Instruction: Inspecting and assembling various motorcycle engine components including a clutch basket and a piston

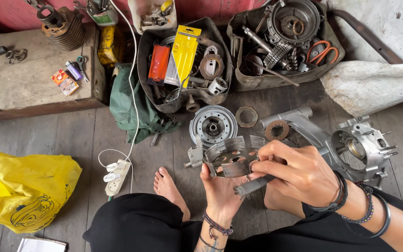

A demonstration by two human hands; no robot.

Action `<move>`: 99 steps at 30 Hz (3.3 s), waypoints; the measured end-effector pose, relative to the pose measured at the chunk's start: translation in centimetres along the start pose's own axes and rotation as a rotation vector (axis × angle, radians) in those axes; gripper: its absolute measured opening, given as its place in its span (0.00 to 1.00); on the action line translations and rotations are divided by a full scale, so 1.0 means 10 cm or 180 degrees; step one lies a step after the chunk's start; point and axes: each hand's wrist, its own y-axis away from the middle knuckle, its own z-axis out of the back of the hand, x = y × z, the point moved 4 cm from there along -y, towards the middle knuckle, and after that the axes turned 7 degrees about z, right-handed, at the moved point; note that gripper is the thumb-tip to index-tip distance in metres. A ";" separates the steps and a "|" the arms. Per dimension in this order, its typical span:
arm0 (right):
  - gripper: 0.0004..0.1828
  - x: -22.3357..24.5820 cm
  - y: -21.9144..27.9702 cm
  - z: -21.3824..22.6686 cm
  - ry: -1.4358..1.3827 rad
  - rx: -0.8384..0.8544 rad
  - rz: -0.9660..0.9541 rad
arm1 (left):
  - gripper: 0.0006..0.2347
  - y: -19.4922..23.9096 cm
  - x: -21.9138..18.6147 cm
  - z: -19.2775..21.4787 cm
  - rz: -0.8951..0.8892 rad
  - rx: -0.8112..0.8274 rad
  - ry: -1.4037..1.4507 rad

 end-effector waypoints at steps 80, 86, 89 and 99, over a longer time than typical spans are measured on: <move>0.16 -2.78 2.13 -2.96 0.0296 0.0996 -0.3452 | 0.39 -1.26 0.16 3.17 -0.0432 -0.1364 -0.8219; 0.18 -2.81 2.54 -3.45 -0.0003 0.1113 -0.3812 | 0.35 -1.27 0.13 3.30 -0.0195 -0.1313 -0.7831; 0.16 -2.84 2.68 -3.67 -0.0085 0.1117 -0.3800 | 0.32 -1.05 -0.01 3.11 -0.0258 -0.1748 -0.7017; 0.15 -2.92 2.79 -3.88 -0.0641 0.0689 -0.3643 | 0.14 -0.98 -0.03 3.25 -0.0229 -0.2422 -0.1810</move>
